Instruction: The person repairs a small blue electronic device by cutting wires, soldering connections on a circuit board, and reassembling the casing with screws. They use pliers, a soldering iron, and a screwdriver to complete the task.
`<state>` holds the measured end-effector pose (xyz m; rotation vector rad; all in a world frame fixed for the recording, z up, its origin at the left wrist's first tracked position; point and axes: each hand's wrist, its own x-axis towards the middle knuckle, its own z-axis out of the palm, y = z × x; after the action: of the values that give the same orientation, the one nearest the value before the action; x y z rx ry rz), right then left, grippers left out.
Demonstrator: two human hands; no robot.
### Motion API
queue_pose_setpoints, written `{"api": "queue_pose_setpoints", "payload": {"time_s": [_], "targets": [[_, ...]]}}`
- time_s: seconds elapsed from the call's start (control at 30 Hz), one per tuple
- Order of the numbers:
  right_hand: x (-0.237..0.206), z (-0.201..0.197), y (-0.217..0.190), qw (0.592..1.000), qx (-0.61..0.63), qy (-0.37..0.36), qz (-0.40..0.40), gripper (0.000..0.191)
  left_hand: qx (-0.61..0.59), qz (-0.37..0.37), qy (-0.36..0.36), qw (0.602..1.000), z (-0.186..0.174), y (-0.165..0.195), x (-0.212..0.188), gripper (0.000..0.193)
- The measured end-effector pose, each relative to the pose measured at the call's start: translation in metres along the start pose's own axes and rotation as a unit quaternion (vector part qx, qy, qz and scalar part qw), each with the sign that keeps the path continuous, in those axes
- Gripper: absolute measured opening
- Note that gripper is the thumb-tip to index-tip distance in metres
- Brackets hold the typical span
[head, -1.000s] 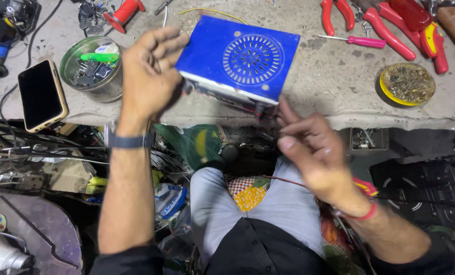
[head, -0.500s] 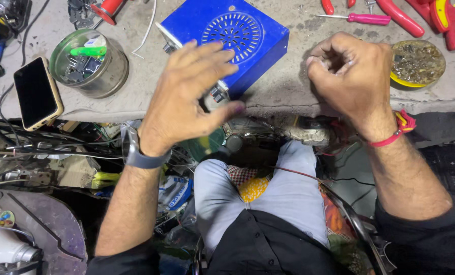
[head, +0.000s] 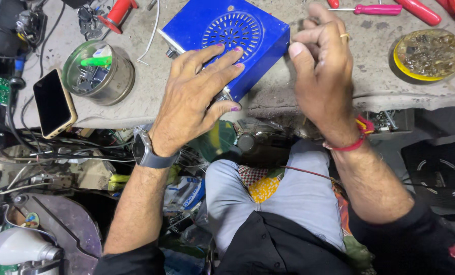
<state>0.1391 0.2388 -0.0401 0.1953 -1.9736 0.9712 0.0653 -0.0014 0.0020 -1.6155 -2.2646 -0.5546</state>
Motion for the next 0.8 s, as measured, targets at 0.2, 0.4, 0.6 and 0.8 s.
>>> {"api": "queue_pose_setpoints", "payload": {"time_s": [0.2,0.4,0.6,0.8], "targets": [[-0.007,0.007,0.008,0.987,0.115,-0.042,0.107,0.007,0.039,-0.004,-0.013,0.999,0.006,0.012,0.004,0.059],[-0.015,0.000,0.004,0.990,-0.013,-0.108,0.087,0.012,0.069,0.016,-0.036,0.997,0.003,0.007,0.007,0.059],[-0.018,-0.007,-0.017,0.995,-0.076,0.047,-0.040,0.010,0.042,0.025,-0.041,0.998,0.001,0.007,0.010,0.063],[-0.047,0.016,-0.031,0.991,0.106,-0.073,0.028,0.016,0.024,0.026,-0.067,0.997,-0.006,0.006,0.010,0.067]]}}
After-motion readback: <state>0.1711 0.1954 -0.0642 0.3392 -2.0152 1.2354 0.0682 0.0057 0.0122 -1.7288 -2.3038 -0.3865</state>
